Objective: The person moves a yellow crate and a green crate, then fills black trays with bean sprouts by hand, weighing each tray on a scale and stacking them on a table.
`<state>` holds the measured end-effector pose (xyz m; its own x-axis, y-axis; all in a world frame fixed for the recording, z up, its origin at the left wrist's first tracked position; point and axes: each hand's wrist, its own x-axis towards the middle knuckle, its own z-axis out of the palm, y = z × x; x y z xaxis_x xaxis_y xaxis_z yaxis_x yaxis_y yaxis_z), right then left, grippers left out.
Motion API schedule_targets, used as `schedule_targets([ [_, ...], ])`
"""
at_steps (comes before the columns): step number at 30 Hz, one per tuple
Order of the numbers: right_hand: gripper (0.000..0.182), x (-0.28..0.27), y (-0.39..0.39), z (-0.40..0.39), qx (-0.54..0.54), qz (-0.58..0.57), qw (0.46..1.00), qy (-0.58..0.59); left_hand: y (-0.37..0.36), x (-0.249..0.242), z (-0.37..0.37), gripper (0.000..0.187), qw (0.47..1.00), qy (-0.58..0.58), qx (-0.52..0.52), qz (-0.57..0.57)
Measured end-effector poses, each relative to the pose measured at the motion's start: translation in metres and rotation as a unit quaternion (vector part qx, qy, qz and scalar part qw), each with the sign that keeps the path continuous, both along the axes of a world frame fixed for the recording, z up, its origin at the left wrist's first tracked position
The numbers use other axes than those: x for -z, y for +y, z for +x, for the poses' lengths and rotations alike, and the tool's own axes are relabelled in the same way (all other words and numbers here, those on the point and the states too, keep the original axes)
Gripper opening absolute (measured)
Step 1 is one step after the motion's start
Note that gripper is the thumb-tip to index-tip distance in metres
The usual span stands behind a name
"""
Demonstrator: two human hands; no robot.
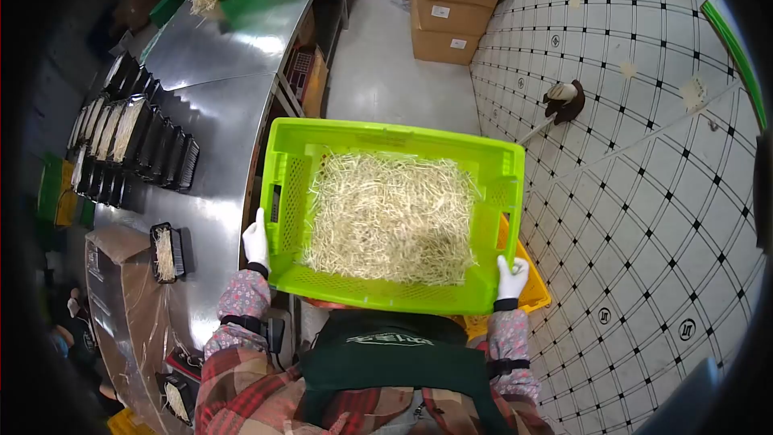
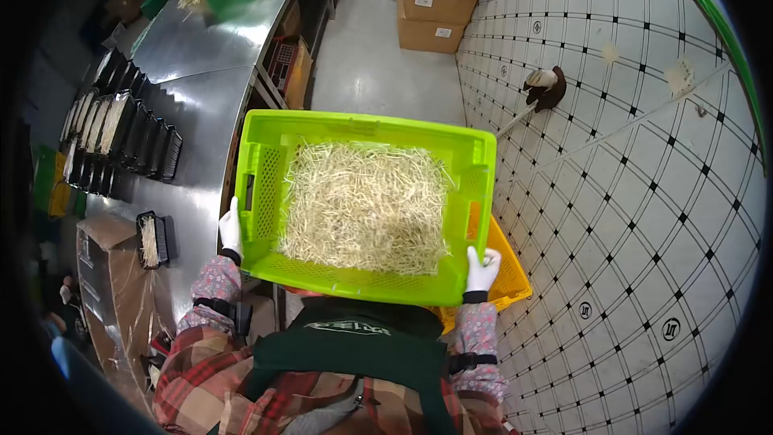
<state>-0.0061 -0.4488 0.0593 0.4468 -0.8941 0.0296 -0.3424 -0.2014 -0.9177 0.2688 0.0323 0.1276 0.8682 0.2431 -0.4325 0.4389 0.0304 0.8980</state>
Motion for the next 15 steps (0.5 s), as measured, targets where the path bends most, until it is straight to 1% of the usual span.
schedule_targets([
  [1,0.032,-0.001,-0.014,0.003,-0.008,-0.023,0.999,-0.029,-0.003,0.012,0.003,0.045,0.999,0.011,0.009,0.031],
  [2,0.032,0.017,-0.051,-0.002,0.018,-0.025,0.999,-0.008,-0.012,0.029,-0.001,0.044,0.997,-0.002,0.045,0.061],
  [3,0.032,-0.001,-0.072,-0.005,0.029,0.018,0.999,-0.007,-0.027,0.043,-0.005,0.042,0.993,-0.018,0.076,0.083],
  [5,0.031,0.01,-0.13,-0.032,0.08,0.028,0.996,0.015,-0.069,0.052,-0.031,0.04,0.993,-0.034,0.114,0.027],
  [6,0.031,0.009,-0.133,-0.042,0.089,0.058,0.994,0.023,-0.083,0.036,-0.042,0.037,0.991,-0.046,0.123,0.032],
  [7,0.032,0.01,-0.137,-0.047,0.1,0.091,0.99,0.031,-0.082,0.032,-0.042,0.036,0.992,-0.059,0.112,0.024],
  [8,0.033,0.023,-0.127,-0.045,0.087,0.054,0.993,0.055,-0.061,0.037,-0.03,0.037,0.992,-0.053,0.11,0.031],
  [9,0.034,0.04,-0.1,-0.049,0.075,0.022,0.993,0.086,-0.033,0.041,-0.019,0.04,0.992,-0.041,0.111,0.042],
  [11,0.04,0.034,-0.03,-0.021,0.0,0.064,0.998,-0.022,-0.009,-0.013,-0.001,0.049,0.996,0.059,0.043,-0.042],
  [12,0.043,0.012,-0.01,-0.005,-0.014,0.075,0.997,0.011,0.007,-0.009,0.013,0.052,0.997,0.055,0.044,-0.022],
  [13,0.047,-0.007,0.0,0.008,-0.029,0.087,0.995,0.048,0.019,-0.005,0.022,0.056,0.998,0.054,0.044,-0.001],
  [14,0.053,0.013,-0.023,0.01,-0.04,0.119,0.992,-0.012,0.002,-0.017,0.02,0.055,0.997,0.053,0.058,-0.015],
  [15,0.056,0.01,-0.05,0.012,-0.039,0.097,0.994,0.02,-0.008,-0.008,0.022,0.054,0.991,0.058,0.105,0.05],
])
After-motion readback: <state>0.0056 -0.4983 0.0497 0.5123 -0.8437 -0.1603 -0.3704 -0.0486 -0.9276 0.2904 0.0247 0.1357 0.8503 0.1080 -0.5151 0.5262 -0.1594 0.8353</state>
